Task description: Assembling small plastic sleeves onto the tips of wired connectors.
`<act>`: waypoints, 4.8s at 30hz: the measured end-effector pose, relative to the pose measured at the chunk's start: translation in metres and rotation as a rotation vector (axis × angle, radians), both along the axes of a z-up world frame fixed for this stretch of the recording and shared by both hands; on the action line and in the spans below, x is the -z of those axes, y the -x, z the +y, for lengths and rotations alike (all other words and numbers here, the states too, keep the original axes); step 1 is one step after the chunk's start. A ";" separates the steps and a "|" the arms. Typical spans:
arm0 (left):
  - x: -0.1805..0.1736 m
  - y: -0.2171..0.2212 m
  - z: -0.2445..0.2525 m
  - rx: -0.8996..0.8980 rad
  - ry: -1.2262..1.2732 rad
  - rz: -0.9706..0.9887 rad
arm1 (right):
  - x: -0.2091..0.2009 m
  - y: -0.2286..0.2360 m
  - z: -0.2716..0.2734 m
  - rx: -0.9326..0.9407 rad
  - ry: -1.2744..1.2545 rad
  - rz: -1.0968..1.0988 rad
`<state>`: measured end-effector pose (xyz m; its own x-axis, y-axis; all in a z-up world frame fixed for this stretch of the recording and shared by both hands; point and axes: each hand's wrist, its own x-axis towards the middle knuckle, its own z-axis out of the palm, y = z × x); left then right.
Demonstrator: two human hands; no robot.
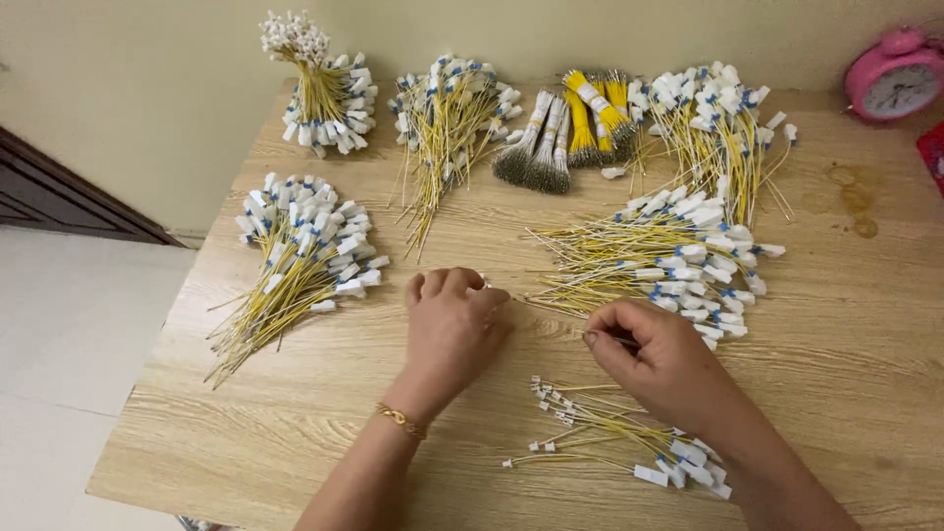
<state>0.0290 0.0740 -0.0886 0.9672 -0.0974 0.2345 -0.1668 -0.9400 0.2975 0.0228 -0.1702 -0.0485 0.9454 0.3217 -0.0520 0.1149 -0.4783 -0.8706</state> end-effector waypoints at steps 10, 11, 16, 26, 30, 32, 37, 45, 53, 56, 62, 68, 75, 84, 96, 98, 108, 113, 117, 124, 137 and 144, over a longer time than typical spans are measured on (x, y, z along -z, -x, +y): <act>0.020 -0.015 -0.014 -0.093 -0.063 -0.164 | -0.011 -0.004 -0.001 0.006 0.060 0.030; 0.020 -0.013 -0.014 -0.091 -0.064 -0.165 | -0.010 -0.004 -0.001 0.008 0.060 0.029; -0.009 0.004 -0.017 -0.009 0.172 -0.277 | -0.009 -0.007 0.000 0.021 0.026 0.052; -0.015 0.037 -0.035 -0.071 1.964 0.573 | -0.014 0.000 0.012 -0.021 -0.107 0.033; -0.013 0.043 -0.038 0.047 2.129 0.629 | -0.021 0.006 0.015 -0.003 -0.001 -0.013; -0.012 0.044 -0.037 0.056 2.157 0.640 | -0.024 0.008 0.017 -0.003 -0.031 -0.022; -0.011 0.045 -0.035 0.005 2.159 0.675 | -0.031 0.010 0.021 0.018 0.003 0.036; -0.012 0.045 -0.035 -0.004 2.116 0.677 | -0.035 0.007 0.023 0.029 0.062 0.070; -0.006 0.045 -0.038 0.029 2.037 0.599 | -0.029 0.004 0.020 0.032 0.083 0.165; -0.005 0.045 -0.039 0.023 2.052 0.630 | -0.029 0.006 0.021 0.052 0.063 0.138; -0.003 0.044 -0.042 -0.034 2.084 0.639 | -0.033 0.010 0.024 0.089 0.007 0.023; -0.003 0.044 -0.041 -0.025 2.146 0.753 | -0.033 0.011 0.025 0.113 0.052 0.071; 0.000 0.044 -0.048 -0.041 2.163 0.742 | -0.032 0.012 0.024 0.088 0.032 0.052; 0.002 0.045 -0.050 -0.006 2.050 0.652 | -0.037 0.012 0.020 0.065 0.033 0.110; 0.000 0.049 -0.059 -0.220 1.709 0.706 | -0.011 0.015 0.010 0.022 0.178 0.113; -0.003 0.050 -0.061 -0.260 1.630 0.735 | -0.005 0.017 0.005 0.023 0.173 0.145; -0.005 0.058 -0.050 -0.012 0.590 0.287 | 0.029 -0.052 -0.060 0.225 0.655 -0.276; 0.002 0.060 -0.047 0.061 0.499 0.184 | 0.039 -0.057 -0.061 0.096 0.839 -0.435; -0.011 0.053 -0.048 0.104 0.482 0.056 | 0.029 -0.054 -0.063 0.121 0.770 -0.492; -0.063 0.028 -0.066 0.206 0.379 -0.325 | -0.049 -0.016 -0.039 0.119 0.346 -0.443; -0.059 -0.003 -0.061 0.208 0.856 0.300 | -0.064 0.007 -0.027 0.146 0.140 -0.472; -0.047 -0.006 -0.065 0.319 0.835 0.233 | -0.064 0.007 -0.019 0.126 0.067 -0.458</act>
